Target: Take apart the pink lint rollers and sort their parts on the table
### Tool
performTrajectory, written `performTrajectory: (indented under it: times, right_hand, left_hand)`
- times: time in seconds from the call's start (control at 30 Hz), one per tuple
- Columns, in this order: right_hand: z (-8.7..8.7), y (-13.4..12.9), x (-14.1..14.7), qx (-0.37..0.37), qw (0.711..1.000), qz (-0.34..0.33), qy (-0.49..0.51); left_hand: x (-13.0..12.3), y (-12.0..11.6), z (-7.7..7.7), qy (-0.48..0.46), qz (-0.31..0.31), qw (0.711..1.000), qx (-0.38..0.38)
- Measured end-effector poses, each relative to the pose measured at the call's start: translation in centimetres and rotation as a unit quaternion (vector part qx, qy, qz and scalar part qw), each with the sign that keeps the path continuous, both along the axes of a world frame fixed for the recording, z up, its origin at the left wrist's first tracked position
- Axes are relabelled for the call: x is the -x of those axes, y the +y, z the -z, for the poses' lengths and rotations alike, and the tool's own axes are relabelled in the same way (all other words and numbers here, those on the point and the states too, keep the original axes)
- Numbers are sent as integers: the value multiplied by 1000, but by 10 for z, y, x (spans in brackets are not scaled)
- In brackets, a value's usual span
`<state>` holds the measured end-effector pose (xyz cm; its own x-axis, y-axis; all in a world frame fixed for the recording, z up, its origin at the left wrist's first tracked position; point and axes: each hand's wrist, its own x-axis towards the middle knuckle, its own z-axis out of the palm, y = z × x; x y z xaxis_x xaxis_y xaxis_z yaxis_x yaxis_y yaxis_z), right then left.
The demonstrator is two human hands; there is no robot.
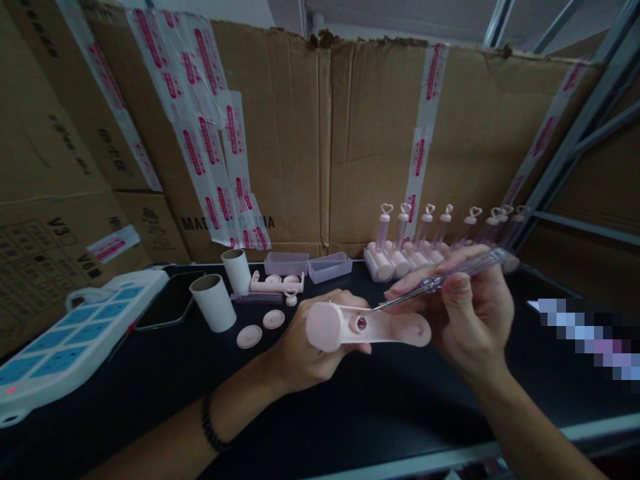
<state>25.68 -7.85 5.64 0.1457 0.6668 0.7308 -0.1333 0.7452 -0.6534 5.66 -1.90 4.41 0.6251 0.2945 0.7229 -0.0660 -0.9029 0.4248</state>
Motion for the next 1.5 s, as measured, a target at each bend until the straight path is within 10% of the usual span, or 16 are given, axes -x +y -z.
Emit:
performTrajectory:
  times: [0.5,0.8,1.5]
  right_hand:
    - [1,8,-18,46,996,-57,-51]
    - [0,7,-11,19,999,22,-30]
    - [-2,9,-13,79,992,-101,-10]
  left_hand:
    - [2,2,-1,73,-2,997,-8]
    - [-2,-3,-4,37,-28,998,-37]
    - [-1,-2,1,33,-9,999,-18]
